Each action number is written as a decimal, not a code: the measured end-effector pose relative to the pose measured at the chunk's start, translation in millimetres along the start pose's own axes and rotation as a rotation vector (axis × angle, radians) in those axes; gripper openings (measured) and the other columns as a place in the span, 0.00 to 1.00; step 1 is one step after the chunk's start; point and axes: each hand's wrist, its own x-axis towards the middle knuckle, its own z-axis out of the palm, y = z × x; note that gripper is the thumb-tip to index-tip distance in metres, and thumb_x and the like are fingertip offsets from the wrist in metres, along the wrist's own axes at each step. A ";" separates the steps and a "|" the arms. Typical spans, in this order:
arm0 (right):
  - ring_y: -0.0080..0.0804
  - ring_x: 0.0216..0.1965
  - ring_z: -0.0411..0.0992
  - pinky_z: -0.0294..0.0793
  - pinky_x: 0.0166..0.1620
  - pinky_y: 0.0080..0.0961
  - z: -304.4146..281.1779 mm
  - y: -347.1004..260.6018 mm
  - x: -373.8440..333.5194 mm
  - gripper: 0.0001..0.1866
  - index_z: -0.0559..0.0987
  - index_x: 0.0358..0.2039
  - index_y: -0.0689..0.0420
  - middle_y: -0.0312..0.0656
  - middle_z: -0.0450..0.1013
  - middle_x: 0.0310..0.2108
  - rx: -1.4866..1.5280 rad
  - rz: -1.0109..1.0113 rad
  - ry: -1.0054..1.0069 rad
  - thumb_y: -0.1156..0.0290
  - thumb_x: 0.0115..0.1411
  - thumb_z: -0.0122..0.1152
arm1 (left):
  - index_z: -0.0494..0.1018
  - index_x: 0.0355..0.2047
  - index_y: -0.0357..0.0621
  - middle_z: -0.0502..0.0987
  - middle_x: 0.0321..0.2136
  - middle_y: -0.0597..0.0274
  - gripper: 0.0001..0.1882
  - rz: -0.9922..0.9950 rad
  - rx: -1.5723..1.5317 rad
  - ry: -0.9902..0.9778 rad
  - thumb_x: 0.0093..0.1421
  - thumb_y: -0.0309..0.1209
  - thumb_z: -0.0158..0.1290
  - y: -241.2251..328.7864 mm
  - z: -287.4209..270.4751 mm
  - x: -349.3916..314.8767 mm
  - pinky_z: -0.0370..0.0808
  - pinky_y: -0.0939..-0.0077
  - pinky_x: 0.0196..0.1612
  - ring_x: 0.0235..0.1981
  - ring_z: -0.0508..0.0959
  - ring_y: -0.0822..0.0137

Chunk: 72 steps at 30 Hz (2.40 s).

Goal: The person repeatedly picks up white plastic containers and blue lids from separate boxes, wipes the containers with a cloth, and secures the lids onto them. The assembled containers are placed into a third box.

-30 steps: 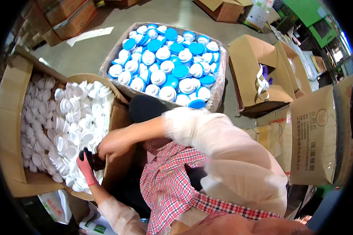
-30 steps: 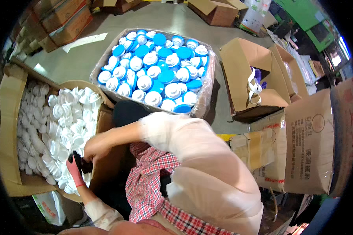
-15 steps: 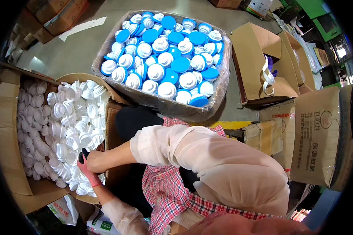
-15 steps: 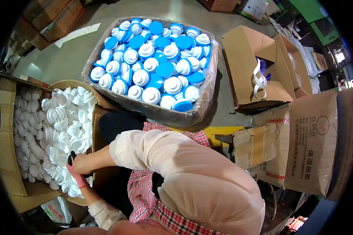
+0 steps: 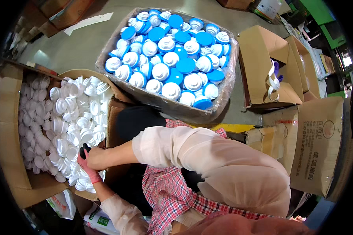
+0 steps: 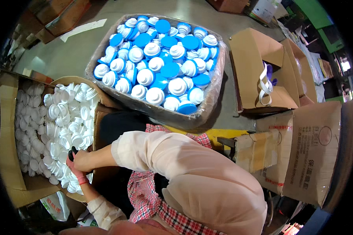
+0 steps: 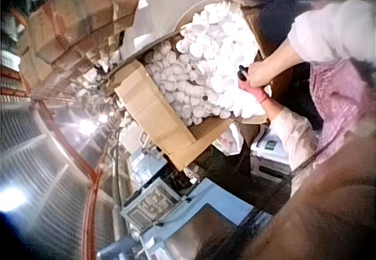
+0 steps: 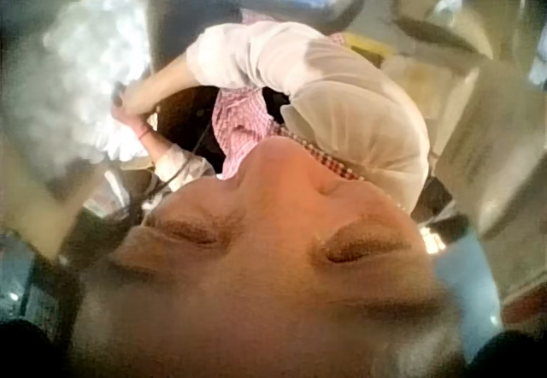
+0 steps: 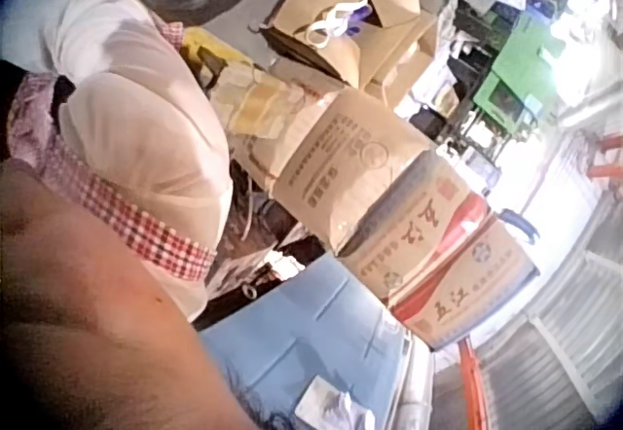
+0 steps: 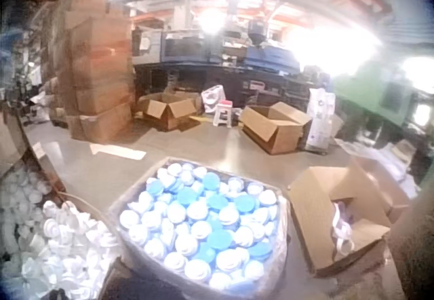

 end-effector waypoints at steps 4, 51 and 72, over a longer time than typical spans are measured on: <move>0.46 0.32 0.78 0.77 0.32 0.41 -0.9 8.0 -1.4 0.11 0.84 0.29 0.60 0.50 0.79 0.32 0.012 -0.010 -0.116 0.70 0.45 0.64 | 0.70 0.26 0.32 0.71 0.18 0.57 0.12 0.104 0.039 0.070 0.60 0.31 0.53 17.8 13.6 -4.7 0.67 0.69 0.27 0.20 0.64 0.69; 0.51 0.29 0.76 0.75 0.32 0.43 -11.6 11.7 -27.3 0.11 0.81 0.22 0.62 0.53 0.76 0.22 0.083 -0.056 -0.050 0.65 0.48 0.65 | 0.75 0.41 0.33 0.79 0.35 0.49 0.12 0.211 0.079 -0.050 0.56 0.25 0.53 43.7 8.6 -10.4 0.73 0.65 0.42 0.35 0.79 0.53; 0.51 0.34 0.76 0.75 0.37 0.41 -8.4 24.8 -30.3 0.13 0.81 0.26 0.63 0.53 0.77 0.27 0.083 -0.055 -0.120 0.64 0.49 0.66 | 0.75 0.40 0.37 0.78 0.34 0.49 0.11 0.269 0.230 -0.033 0.57 0.28 0.53 35.8 18.4 -10.2 0.71 0.61 0.41 0.35 0.77 0.48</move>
